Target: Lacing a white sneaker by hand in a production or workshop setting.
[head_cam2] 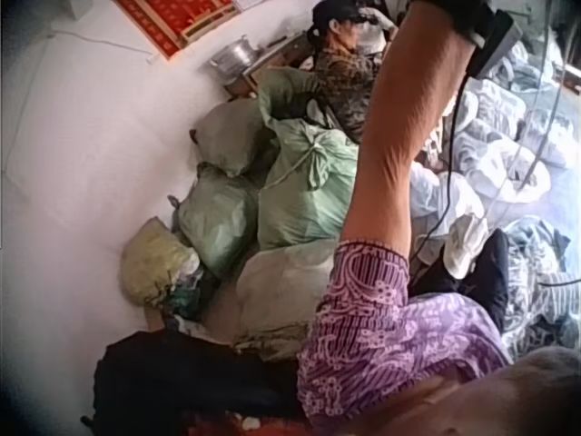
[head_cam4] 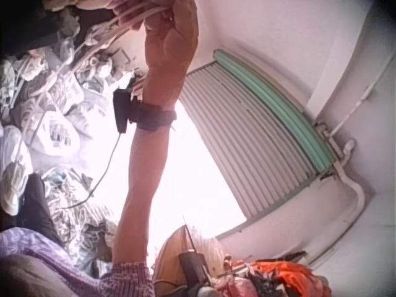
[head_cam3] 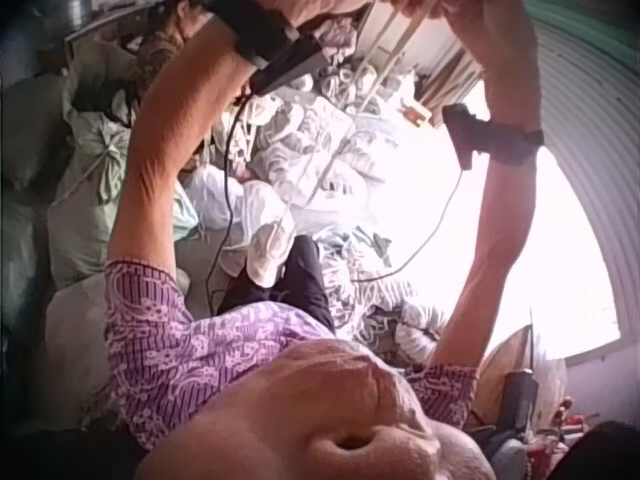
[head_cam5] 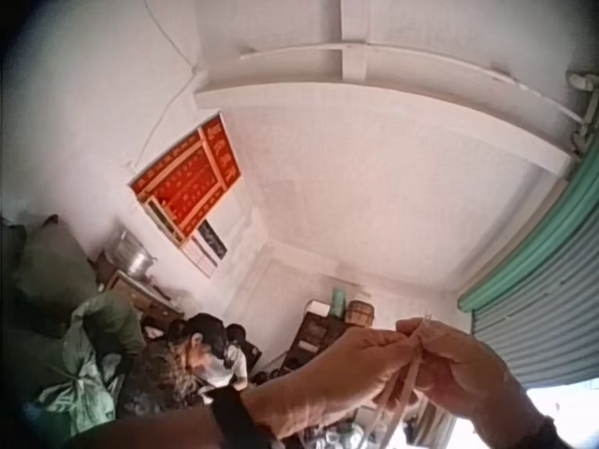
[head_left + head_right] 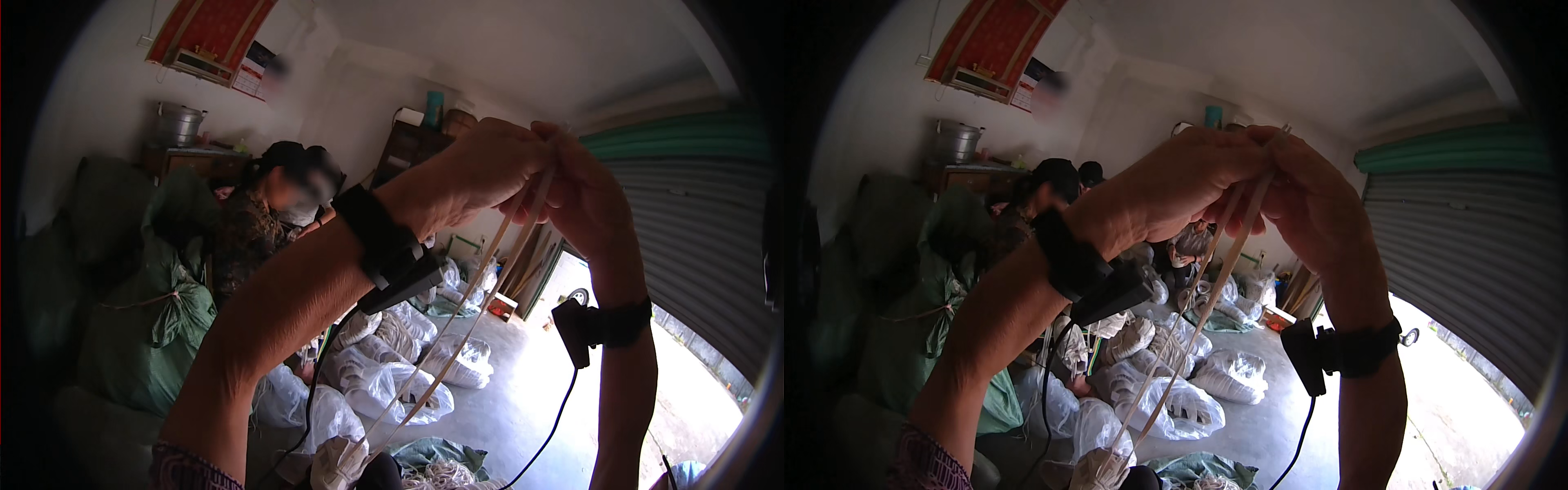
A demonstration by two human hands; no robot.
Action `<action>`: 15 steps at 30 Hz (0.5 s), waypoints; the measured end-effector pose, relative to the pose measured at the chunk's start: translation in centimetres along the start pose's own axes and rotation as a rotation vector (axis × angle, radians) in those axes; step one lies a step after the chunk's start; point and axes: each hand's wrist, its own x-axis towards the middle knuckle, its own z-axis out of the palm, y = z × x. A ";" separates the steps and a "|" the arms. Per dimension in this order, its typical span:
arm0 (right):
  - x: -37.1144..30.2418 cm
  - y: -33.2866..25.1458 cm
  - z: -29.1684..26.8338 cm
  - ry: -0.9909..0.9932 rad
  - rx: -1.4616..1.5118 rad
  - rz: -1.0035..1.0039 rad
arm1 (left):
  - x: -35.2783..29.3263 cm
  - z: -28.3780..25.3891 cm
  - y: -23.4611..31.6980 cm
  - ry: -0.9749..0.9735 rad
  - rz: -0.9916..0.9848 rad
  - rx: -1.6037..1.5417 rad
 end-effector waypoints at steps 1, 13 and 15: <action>0.0 0.1 0.2 0.037 0.003 -0.013 | 0.1 0.0 0.0 0.002 -0.012 -0.019; -0.3 -1.5 -1.7 0.165 -0.211 -0.077 | -1.3 1.0 -3.7 -0.111 -0.199 -0.264; -0.5 -1.8 -2.2 0.188 -0.199 -0.067 | -3.0 1.6 -5.2 -0.211 -0.268 -0.328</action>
